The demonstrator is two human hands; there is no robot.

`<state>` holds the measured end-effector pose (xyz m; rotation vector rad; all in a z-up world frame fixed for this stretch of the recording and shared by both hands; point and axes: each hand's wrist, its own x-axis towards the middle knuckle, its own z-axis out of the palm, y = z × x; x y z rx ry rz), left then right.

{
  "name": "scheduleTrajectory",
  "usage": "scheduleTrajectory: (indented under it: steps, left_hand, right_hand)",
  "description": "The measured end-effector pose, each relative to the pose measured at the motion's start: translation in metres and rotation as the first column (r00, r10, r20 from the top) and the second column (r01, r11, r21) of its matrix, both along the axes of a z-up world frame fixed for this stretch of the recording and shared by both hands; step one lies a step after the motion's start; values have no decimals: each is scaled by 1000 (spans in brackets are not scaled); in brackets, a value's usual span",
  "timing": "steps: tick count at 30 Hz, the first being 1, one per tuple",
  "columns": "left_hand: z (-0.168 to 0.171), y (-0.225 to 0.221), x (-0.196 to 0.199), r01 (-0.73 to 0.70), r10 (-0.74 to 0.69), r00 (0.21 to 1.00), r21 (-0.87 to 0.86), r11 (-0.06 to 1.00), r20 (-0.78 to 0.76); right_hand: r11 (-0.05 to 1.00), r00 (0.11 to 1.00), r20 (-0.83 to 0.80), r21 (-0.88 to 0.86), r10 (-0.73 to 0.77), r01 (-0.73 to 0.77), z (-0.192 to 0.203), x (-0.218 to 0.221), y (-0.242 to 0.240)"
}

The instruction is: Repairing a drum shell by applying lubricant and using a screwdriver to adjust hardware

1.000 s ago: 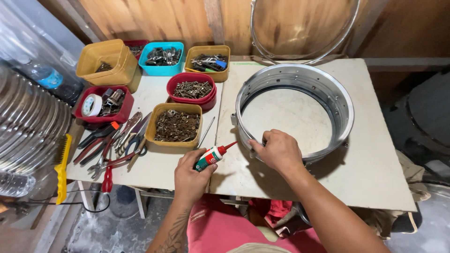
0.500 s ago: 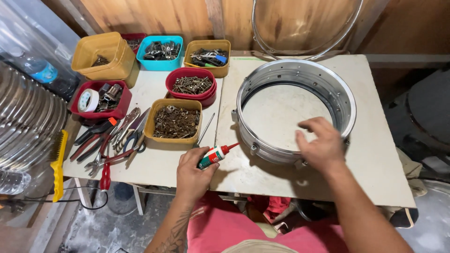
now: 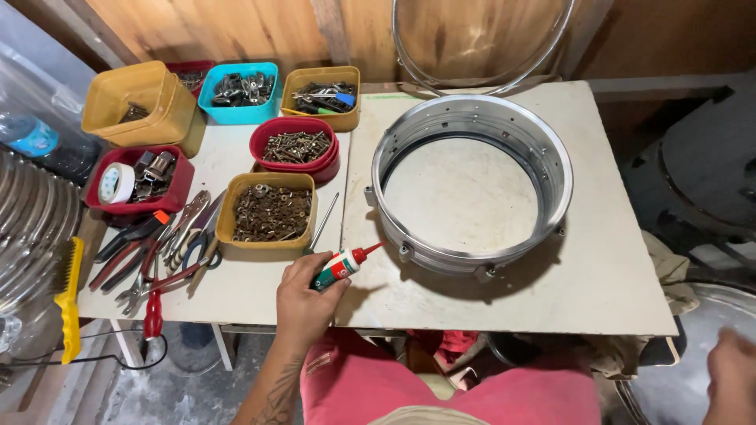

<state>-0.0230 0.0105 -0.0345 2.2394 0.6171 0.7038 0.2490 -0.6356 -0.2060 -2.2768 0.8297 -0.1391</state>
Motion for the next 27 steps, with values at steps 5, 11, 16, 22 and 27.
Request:
scheduleTrajectory:
  steps: [5, 11, 16, 22, 27]
  left_hand:
    - [-6, -9, 2, 71, -72, 997, 141, 987, 1]
    - [12, -18, -2, 38, -32, 998, 121, 992, -49]
    - [33, -23, -8, -27, 33, 993, 62, 998, -113]
    - [45, -31, -6, -123, 114, 987, -72, 990, -111]
    - [55, -36, 8, -156, 134, 983, -188, 970, -124]
  right_hand:
    - [920, 783, -540, -38, 309, -390, -137, -13, -63]
    - [390, 432, -445, -188, 784, -902, -252, 19, -67]
    - [32, 382, -156, -896, 911, -443, -264, 27, -4]
    - [142, 305, -27, -844, 952, -517, -261, 38, 2]
    - [263, 264, 126, -767, 956, -586, -252, 37, -5]
